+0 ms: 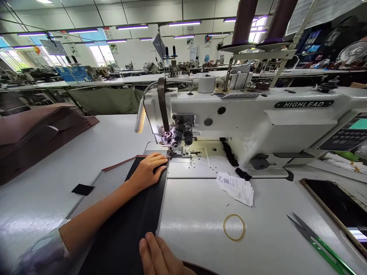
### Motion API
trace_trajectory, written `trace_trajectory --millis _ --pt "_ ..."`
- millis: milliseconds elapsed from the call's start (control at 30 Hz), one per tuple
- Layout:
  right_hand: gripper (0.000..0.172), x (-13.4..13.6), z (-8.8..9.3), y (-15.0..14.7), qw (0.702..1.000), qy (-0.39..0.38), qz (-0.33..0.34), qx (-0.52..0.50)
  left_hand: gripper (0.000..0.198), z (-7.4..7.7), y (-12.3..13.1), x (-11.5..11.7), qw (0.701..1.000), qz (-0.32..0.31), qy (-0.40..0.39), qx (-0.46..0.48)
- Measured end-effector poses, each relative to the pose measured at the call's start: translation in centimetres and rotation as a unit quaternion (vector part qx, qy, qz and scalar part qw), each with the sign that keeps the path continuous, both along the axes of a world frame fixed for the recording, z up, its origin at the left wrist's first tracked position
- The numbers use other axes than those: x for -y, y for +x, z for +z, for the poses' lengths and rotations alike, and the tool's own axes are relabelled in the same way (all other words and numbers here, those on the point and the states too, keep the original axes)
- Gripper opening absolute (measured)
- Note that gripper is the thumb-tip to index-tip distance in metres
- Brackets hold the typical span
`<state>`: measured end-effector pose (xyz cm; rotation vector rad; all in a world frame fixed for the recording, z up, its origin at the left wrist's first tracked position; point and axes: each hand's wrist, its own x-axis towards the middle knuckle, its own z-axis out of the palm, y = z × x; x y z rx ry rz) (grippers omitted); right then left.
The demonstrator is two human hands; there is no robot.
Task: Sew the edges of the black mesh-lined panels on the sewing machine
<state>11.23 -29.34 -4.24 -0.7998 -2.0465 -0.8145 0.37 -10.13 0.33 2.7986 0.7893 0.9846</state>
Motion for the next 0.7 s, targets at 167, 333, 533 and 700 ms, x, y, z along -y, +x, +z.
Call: trace_trajectory --millis 167,333,533,700 --pt "0.048 -0.1 0.1 -0.1 1.0 -0.003 -0.001 0.0 0.018 0.0 0.0 -0.1 1.0 -0.005 0.001 -0.002" --pt "0.049 -0.2 0.3 -0.4 1.0 -0.013 0.004 -0.026 0.018 0.1 0.0 -0.4 1.0 -0.012 -0.001 -0.001" --pt "0.054 -0.4 0.5 -0.2 0.999 -0.036 0.005 -0.031 0.02 0.2 0.2 -0.9 1.0 -0.017 -0.004 0.002" --pt "0.056 -0.5 0.7 -0.1 0.999 -0.033 0.006 -0.028 0.019 0.1 0.2 -1.2 1.0 -0.017 -0.002 0.002"
